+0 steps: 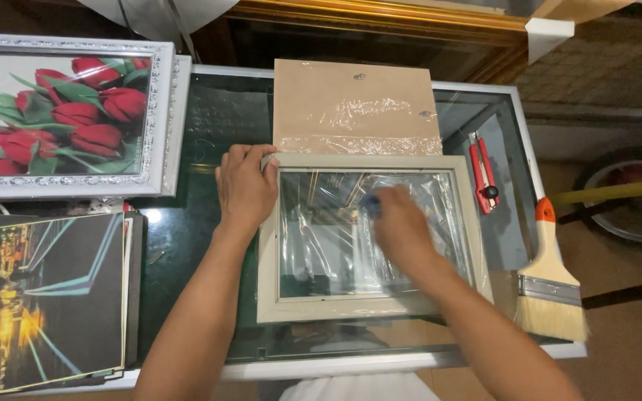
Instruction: Cleaning a picture frame using a brush to remove dust and a cloth to wipe the glass.
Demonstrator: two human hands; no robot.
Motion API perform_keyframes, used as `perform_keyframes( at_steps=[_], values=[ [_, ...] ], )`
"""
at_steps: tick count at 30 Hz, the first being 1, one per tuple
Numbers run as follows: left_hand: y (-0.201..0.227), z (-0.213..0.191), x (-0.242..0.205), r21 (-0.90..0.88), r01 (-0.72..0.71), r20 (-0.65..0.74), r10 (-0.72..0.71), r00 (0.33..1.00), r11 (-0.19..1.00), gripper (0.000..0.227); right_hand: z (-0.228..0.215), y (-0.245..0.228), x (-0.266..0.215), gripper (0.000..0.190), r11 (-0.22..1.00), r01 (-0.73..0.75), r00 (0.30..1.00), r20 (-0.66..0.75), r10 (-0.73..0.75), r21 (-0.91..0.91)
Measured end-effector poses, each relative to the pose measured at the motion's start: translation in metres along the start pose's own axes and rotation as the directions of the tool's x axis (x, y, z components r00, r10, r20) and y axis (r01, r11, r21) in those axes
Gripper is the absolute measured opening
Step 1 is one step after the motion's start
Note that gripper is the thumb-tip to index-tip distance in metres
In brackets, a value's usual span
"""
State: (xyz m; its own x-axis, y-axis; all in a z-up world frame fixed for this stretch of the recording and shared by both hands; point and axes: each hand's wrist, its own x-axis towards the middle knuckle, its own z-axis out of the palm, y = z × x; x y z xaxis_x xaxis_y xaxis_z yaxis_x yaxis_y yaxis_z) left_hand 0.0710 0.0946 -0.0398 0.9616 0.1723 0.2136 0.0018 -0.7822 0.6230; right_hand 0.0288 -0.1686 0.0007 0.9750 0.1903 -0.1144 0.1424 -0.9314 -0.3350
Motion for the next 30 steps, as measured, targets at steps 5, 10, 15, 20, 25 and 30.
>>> perform_keyframes(
  at_steps=[5, 10, 15, 20, 25, 30],
  values=[
    [0.002, 0.001, 0.000, 0.012, 0.006, -0.003, -0.006, 1.000, 1.000, 0.019, -0.026, 0.088, -0.017, 0.031, 0.966, -0.191, 0.962, -0.231, 0.148, -0.174],
    [0.013, -0.007, -0.002, 0.006, 0.024, 0.018, -0.024, 1.000, 1.000, 0.020, 0.017, -0.002, -0.012, 0.032, 0.995, -0.015, 0.985, -0.170, -0.001, -0.097],
    [0.002, 0.002, 0.000, 0.029, 0.009, -0.006, -0.009, 1.000, 1.000, 0.019, 0.045, -0.098, -0.031, 0.037, 0.946, 0.322, 0.947, 0.004, -0.323, 0.023],
    [0.007, -0.006, -0.002, 0.004, 0.013, 0.019, -0.013, 1.000, 1.000, 0.020, 0.005, -0.028, -0.052, 0.040, 0.996, 0.061, 0.993, 0.097, -0.068, 0.067],
    [0.006, -0.003, -0.001, 0.009, 0.007, 0.001, -0.007, 1.000, 1.000, 0.019, -0.049, 0.063, -0.079, 0.024, 0.888, -0.432, 0.901, -0.114, 0.418, -0.159],
    [0.018, -0.014, -0.004, 0.011, 0.061, 0.036, -0.061, 0.997, 0.998, 0.021, -0.029, -0.010, -0.067, 0.035, 0.932, -0.350, 0.936, -0.008, 0.351, -0.092]
  ],
)
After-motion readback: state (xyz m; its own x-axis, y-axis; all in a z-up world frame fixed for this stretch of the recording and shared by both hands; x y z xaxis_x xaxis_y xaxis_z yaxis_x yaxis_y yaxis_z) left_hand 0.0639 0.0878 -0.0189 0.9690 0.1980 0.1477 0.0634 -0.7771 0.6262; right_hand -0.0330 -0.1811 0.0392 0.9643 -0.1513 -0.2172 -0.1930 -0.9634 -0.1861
